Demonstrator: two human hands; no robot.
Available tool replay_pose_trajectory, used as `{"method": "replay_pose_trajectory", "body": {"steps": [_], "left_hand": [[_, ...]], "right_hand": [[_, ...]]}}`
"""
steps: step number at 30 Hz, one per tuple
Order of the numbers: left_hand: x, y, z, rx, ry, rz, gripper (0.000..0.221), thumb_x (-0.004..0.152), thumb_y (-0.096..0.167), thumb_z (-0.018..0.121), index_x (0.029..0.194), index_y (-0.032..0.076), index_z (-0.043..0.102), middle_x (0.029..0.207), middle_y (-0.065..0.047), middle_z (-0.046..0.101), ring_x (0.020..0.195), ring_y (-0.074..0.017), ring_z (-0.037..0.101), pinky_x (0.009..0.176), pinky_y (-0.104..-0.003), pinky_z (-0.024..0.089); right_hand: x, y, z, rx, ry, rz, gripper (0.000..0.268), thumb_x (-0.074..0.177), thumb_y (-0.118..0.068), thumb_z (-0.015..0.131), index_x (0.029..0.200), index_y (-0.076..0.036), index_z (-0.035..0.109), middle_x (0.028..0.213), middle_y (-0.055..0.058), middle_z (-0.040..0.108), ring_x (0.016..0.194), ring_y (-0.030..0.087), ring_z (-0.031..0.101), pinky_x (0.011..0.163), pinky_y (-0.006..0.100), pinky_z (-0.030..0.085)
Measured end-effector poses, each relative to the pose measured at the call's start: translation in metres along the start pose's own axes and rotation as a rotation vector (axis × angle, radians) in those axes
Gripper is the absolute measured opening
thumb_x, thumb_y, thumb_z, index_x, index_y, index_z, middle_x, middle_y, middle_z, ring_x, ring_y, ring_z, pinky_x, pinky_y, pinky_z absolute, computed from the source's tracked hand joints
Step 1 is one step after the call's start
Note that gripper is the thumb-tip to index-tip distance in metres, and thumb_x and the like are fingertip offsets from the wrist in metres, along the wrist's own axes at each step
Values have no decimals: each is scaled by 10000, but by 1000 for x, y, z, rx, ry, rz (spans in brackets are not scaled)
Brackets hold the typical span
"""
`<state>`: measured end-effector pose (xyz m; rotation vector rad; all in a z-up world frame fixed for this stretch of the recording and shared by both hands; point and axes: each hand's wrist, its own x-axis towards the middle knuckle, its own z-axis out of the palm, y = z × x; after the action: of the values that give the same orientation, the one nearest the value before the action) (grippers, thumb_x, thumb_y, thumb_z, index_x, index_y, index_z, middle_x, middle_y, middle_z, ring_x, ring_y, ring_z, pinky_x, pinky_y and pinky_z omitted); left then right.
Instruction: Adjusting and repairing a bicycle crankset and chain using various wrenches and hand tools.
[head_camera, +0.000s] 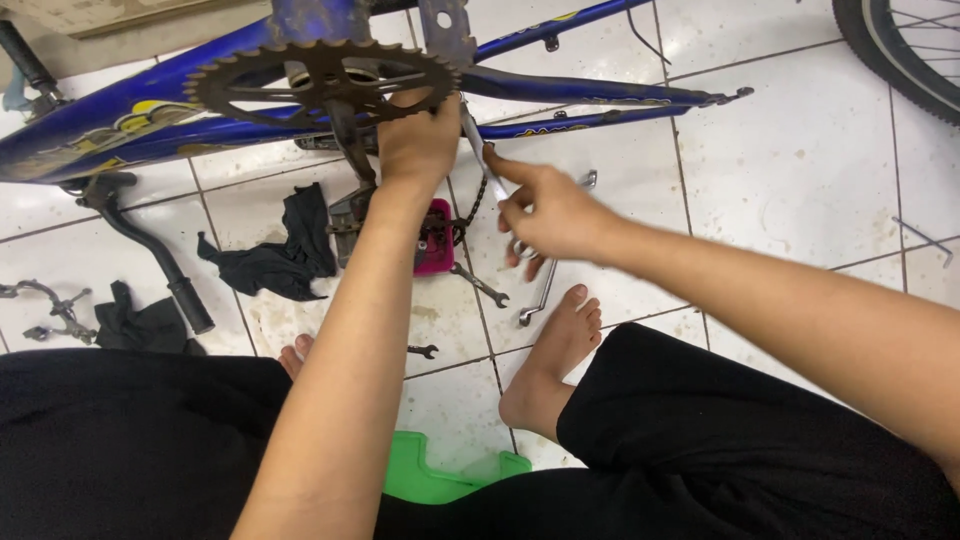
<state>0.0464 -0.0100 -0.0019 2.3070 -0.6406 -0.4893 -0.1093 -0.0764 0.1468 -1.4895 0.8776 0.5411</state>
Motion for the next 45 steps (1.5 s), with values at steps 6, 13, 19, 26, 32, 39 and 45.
{"method": "replay_pose_trajectory", "body": {"steps": [6,13,19,26,32,39,45], "left_hand": [[-1,-3,-9,-152,-65,-63,384,968,440,521,1048,179,791,1155,-4,780,1143,-246,687,991,-386,504],[-12,-1,-12,-167,-180,-181,258,1024,255,407,1185,104,540,1235,-103,538,1195,-295,491,980,-431,427],[-9,-5,-5,-81,-154,-138,329,977,349,666,1195,110,605,745,-11,632,1182,-249,513,1000,-438,462],[-13,-4,-14,-124,-138,-3,392,952,222,755,1247,-9,639,805,-99,699,829,-218,732,674,-359,612],[-8,1,-20,-147,-241,-206,220,952,387,729,919,185,647,665,39,551,701,-141,604,713,-357,510],[-12,14,-29,-166,-181,-151,284,1009,398,574,1209,209,644,686,6,679,727,-177,688,762,-369,529],[-23,47,-58,-149,-360,-367,618,966,521,318,1512,245,406,1486,-119,554,1361,-350,514,1101,-495,417]], "right_hand": [[2,-10,-45,-600,38,-51,640,994,-84,432,1600,-275,356,1542,121,502,457,113,487,449,305,517],[31,29,-63,-1298,317,-168,938,836,16,436,1657,-407,273,1076,163,683,829,420,704,593,507,530],[47,71,-73,-1467,639,-497,303,947,-138,567,1247,-119,608,770,90,702,579,348,720,403,461,528],[2,36,-61,-1413,551,-550,301,941,-161,660,1221,-101,754,780,159,745,637,310,753,531,444,605],[24,66,-71,-1696,628,-507,596,721,-3,691,1307,-82,611,905,44,665,719,228,688,418,351,550],[32,79,-80,-1834,791,-616,535,783,-95,705,1312,-121,629,924,-27,671,723,153,675,460,291,527],[0,44,-59,-1243,646,-545,252,1040,-226,492,987,-19,626,770,109,658,531,350,639,407,485,492]]}}
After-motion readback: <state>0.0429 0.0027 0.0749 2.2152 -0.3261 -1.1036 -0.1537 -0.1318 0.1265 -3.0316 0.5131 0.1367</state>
